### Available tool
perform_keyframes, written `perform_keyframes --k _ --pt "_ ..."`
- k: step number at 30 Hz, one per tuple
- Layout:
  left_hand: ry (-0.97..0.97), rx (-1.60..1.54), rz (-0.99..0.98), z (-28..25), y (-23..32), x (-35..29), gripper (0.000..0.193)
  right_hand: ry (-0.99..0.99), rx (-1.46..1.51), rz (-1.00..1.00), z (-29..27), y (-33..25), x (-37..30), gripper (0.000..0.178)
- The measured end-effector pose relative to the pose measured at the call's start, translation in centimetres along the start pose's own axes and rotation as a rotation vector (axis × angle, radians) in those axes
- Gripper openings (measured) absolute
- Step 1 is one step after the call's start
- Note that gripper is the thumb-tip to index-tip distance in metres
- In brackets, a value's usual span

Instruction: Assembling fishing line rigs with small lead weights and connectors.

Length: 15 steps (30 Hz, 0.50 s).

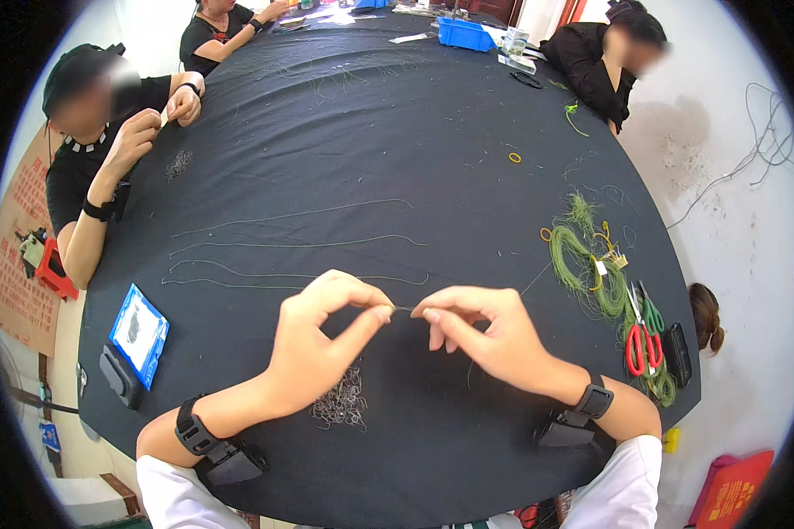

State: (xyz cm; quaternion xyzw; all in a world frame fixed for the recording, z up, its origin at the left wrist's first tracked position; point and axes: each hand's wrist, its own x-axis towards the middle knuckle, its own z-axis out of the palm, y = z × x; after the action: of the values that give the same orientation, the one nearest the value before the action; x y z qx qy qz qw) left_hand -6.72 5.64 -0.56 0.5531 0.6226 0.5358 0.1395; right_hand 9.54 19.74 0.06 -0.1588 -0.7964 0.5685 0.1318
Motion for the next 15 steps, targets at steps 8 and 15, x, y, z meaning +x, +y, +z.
perform_keyframes --k 8,15 --pt "0.115 -0.513 -0.338 -2.7 1.4 1.6 0.013 -0.021 0.046 -0.021 -5.7 0.5 1.8 0.020" --pt "0.162 -0.768 -0.391 -6.5 2.2 2.9 0.016 0.044 0.006 -0.045 -11.8 1.3 0.9 0.021"
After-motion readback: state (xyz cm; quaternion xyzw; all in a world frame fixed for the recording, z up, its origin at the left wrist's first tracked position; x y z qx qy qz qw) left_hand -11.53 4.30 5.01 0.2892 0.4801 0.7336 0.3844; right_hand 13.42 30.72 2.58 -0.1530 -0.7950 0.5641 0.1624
